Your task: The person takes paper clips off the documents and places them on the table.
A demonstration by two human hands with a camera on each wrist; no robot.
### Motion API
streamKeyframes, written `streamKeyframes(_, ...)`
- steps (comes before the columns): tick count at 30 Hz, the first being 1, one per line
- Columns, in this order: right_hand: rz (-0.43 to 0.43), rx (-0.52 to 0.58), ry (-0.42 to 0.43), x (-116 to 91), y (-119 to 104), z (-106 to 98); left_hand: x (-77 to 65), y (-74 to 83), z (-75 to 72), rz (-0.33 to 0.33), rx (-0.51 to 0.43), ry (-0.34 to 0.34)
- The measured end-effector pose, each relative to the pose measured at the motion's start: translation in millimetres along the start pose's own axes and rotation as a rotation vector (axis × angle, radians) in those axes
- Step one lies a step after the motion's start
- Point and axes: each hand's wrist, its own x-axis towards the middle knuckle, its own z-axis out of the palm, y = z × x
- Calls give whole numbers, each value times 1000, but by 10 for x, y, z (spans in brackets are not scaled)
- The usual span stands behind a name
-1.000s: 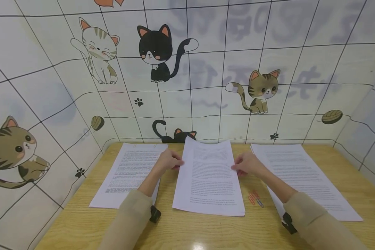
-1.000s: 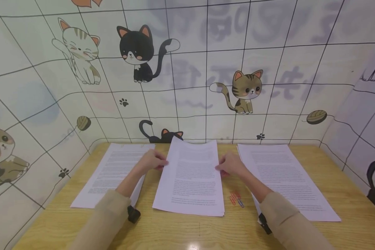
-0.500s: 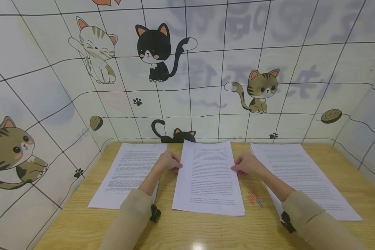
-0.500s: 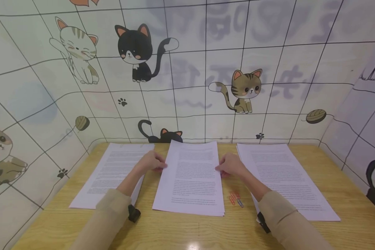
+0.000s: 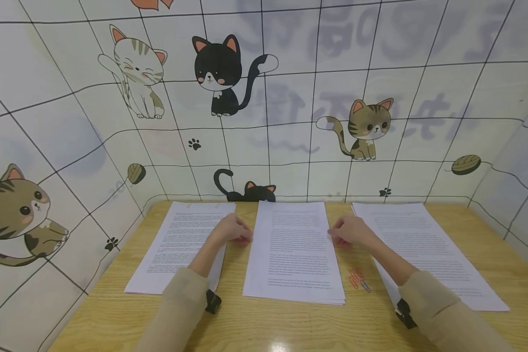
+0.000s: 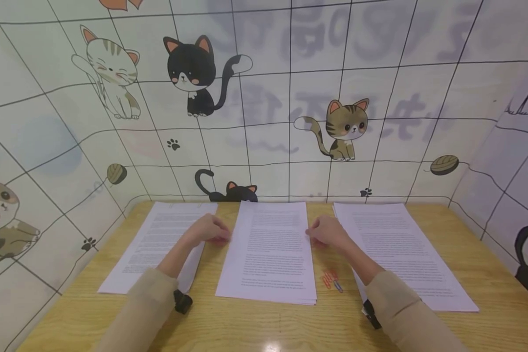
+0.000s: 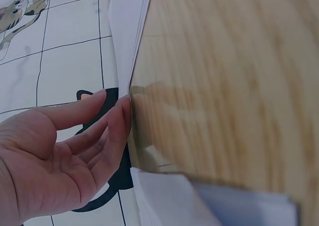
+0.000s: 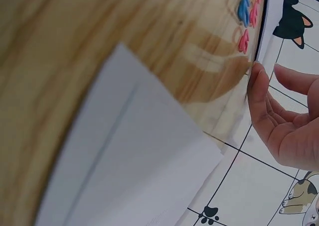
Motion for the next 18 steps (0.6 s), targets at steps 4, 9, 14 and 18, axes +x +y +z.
streamKeyframes(4, -29, -3, 9, -9, -6, -35, -18, -38, -61, -6, -22, -2)
streamKeyframes(9, -43, 20, 29, -29, -59, -78, -48, -96, -152, 14, -50, -2)
streamKeyframes(14, -25, 112, 31, -28, -150, -52, -58, -165, -258, 56, -78, -26)
streamKeyframes(18, -38, 178, 40, -3, -243, 5, -85, -191, -351, 70, -91, -37)
